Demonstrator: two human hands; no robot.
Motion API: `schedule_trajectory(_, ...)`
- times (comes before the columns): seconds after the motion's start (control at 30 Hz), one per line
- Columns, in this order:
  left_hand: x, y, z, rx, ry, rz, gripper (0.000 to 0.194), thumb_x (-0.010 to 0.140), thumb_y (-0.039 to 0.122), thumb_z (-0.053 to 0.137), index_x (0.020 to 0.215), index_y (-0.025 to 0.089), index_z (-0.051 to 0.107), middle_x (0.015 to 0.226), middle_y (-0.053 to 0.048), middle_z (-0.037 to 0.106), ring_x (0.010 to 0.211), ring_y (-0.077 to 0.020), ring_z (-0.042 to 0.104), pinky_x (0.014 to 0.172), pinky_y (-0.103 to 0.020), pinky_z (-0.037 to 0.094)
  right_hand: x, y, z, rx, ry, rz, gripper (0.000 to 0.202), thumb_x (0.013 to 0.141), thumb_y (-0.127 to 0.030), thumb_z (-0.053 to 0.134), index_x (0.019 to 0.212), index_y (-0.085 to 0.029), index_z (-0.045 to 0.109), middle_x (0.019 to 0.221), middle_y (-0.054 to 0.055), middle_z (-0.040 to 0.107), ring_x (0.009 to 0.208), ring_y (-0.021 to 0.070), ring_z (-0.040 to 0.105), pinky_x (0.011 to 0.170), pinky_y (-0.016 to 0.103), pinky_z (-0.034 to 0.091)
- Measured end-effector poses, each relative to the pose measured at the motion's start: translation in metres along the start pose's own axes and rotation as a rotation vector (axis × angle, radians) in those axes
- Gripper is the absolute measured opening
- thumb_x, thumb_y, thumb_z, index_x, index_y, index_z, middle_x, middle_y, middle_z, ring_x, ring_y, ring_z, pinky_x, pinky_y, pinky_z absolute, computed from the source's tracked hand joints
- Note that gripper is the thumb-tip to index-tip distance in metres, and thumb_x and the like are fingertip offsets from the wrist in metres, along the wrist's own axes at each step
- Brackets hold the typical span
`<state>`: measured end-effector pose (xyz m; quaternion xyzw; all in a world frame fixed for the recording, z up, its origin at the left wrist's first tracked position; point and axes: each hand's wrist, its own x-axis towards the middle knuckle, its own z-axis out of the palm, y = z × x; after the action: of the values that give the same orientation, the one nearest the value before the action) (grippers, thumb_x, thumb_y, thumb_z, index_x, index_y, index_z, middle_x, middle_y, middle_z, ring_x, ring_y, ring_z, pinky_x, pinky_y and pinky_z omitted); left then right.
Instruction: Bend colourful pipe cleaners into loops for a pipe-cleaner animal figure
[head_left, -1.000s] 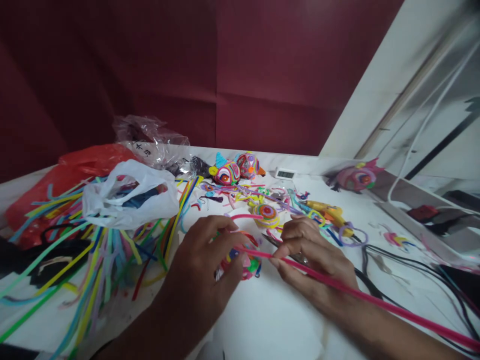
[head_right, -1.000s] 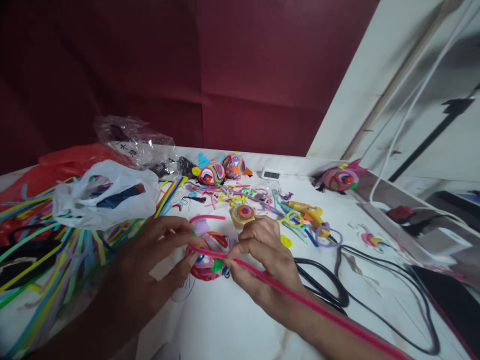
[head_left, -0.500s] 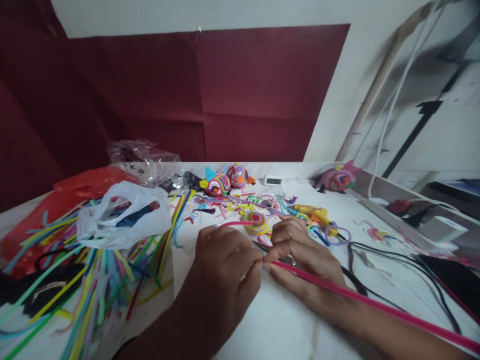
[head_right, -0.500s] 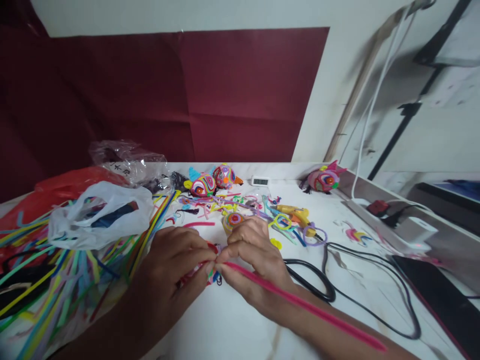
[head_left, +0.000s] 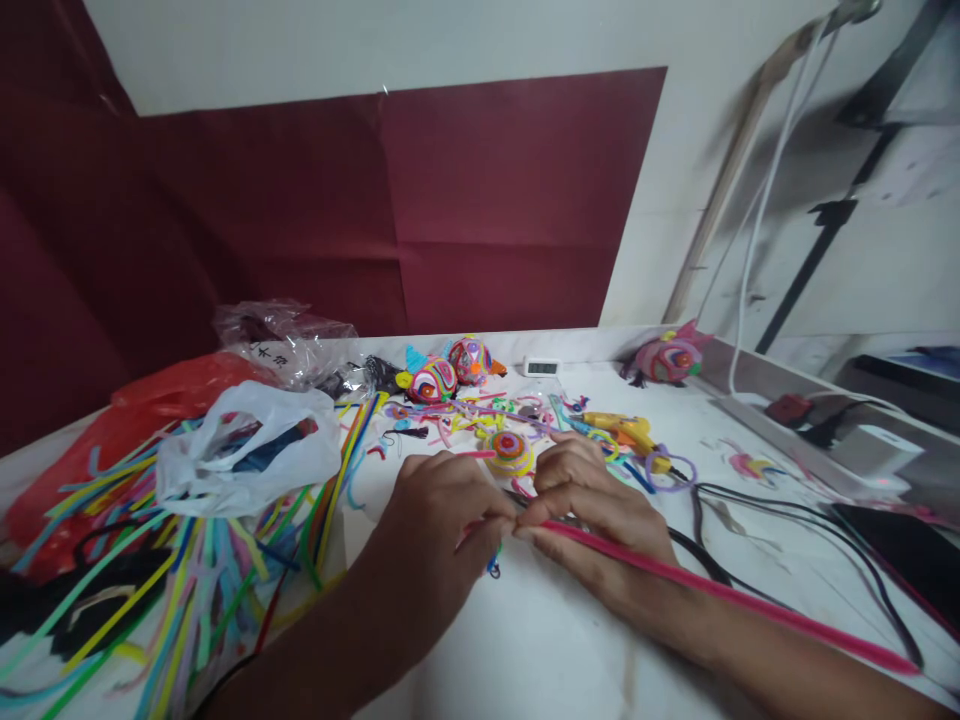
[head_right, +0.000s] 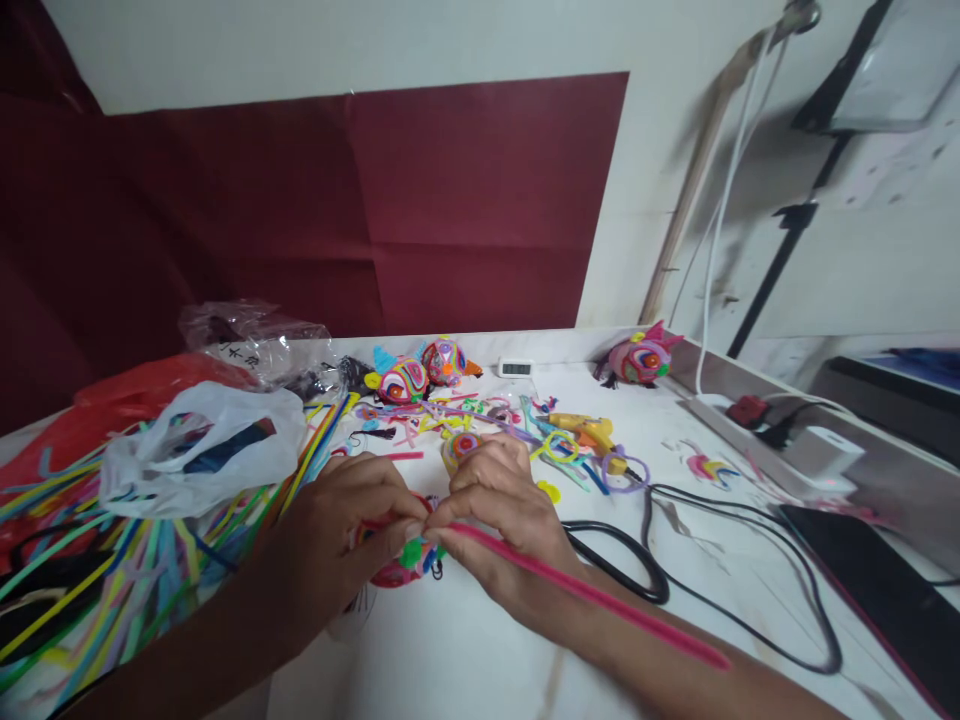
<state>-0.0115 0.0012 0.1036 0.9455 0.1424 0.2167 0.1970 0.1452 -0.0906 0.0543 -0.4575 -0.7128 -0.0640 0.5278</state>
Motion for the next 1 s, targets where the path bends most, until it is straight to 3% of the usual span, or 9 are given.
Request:
schedule_trajectory(0.23, 0.001, 0.000, 0.001, 0.026, 0.027, 0.010, 0.014, 0.078, 0.017, 0.055, 0.068, 0.020, 0.064, 0.070, 0.002, 0.062, 0.075, -0.0155, 0.055, 0.074, -0.032, 0.035, 0.003, -0.003, 0.003, -0.002, 0.072, 0.005, 0.005, 0.081, -0.021, 0.063, 0.079, -0.018, 0.066, 0.066, 0.001, 0.054, 0.067, 0.0156, 0.052, 0.073, 0.039, 0.039)
schedule_trajectory(0.37, 0.003, -0.002, 0.003, 0.029, 0.071, 0.017, 0.015, 0.076, 0.015, 0.053, 0.066, 0.021, 0.063, 0.069, 0.002, 0.062, 0.073, -0.0157, 0.055, 0.072, -0.031, 0.037, 0.005, -0.005, 0.001, -0.023, 0.051, 0.067, 0.006, 0.080, -0.025, 0.064, 0.082, -0.019, 0.064, 0.070, 0.002, 0.058, 0.070, 0.0165, 0.054, 0.070, 0.035, 0.042)
schedule_trajectory(0.53, 0.005, -0.011, 0.006, 0.065, 0.154, 0.018, 0.017, 0.077, 0.015, 0.051, 0.064, 0.020, 0.061, 0.070, 0.001, 0.061, 0.074, -0.0156, 0.056, 0.071, -0.030, 0.038, -0.003, 0.006, -0.028, -0.163, -0.089, 0.353, 0.020, 0.078, -0.025, 0.064, 0.097, -0.019, 0.058, 0.096, 0.006, 0.064, 0.089, 0.0191, 0.059, 0.077, 0.032, 0.046)
schedule_trajectory(0.67, 0.008, -0.024, 0.005, 0.123, 0.242, 0.069, 0.018, 0.079, 0.018, 0.050, 0.064, 0.020, 0.061, 0.071, 0.000, 0.062, 0.075, -0.0167, 0.056, 0.071, -0.031, 0.039, -0.026, 0.017, -0.063, -0.322, -0.262, 0.559, 0.011, 0.080, -0.022, 0.058, 0.090, -0.018, 0.060, 0.085, 0.004, 0.066, 0.077, 0.0174, 0.062, 0.069, 0.030, 0.048)
schedule_trajectory(0.83, 0.017, -0.040, 0.005, 0.188, 0.373, 0.159, 0.013, 0.078, 0.019, 0.052, 0.068, 0.020, 0.060, 0.075, -0.001, 0.065, 0.079, -0.0185, 0.058, 0.075, -0.033, 0.038, -0.065, 0.015, -0.079, -0.539, -0.551, 0.595, 0.014, 0.076, -0.013, 0.055, 0.086, -0.020, 0.063, 0.082, 0.004, 0.066, 0.072, 0.0173, 0.062, 0.065, 0.028, 0.047)
schedule_trajectory(1.0, 0.028, -0.045, 0.011, 0.167, 0.434, 0.213, 0.012, 0.078, 0.016, 0.052, 0.070, 0.020, 0.060, 0.075, -0.001, 0.064, 0.078, -0.0176, 0.058, 0.075, -0.033, 0.039, -0.095, 0.024, -0.071, -0.714, -0.604, 0.545, 0.017, 0.069, -0.009, 0.054, 0.081, -0.019, 0.061, 0.082, 0.006, 0.064, 0.069, 0.0191, 0.062, 0.062, 0.028, 0.048)
